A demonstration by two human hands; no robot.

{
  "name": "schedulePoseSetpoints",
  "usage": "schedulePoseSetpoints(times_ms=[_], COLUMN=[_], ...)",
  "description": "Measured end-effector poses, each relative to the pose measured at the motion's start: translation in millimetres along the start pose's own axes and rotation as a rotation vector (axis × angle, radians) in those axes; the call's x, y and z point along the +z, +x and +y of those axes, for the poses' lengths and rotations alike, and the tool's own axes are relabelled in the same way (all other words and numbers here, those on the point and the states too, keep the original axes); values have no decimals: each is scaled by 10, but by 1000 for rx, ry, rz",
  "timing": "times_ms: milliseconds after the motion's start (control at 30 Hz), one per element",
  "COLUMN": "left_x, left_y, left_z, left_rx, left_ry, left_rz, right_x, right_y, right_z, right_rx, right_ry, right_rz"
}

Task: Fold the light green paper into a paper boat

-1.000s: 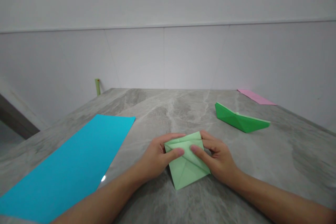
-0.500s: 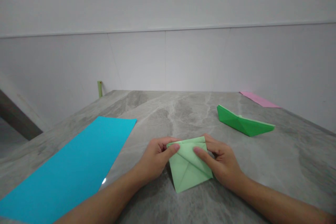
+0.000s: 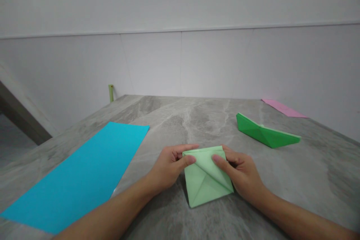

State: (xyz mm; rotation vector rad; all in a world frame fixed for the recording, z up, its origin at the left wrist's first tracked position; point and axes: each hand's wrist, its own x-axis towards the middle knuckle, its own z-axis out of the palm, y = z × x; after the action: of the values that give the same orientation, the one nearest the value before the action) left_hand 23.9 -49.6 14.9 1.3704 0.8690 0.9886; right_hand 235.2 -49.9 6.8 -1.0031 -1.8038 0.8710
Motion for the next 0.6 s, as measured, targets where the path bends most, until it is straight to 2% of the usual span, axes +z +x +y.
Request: schedulePoseSetpoints(times_ms=[133,367,600], left_x=[4,-7,-27], left_y=[-5,-7,-18], left_z=[3,10,-31], left_rx=[48,88,102], left_ry=[47,206,256], left_rz=[33,67,74], right_x=[4,-16,-10], right_y=[-4,12,11], right_z=[0,-50,-10], right_rx=[19,-121,-102], right_ry=[38,-61,-1], right_rz=[28,125,89])
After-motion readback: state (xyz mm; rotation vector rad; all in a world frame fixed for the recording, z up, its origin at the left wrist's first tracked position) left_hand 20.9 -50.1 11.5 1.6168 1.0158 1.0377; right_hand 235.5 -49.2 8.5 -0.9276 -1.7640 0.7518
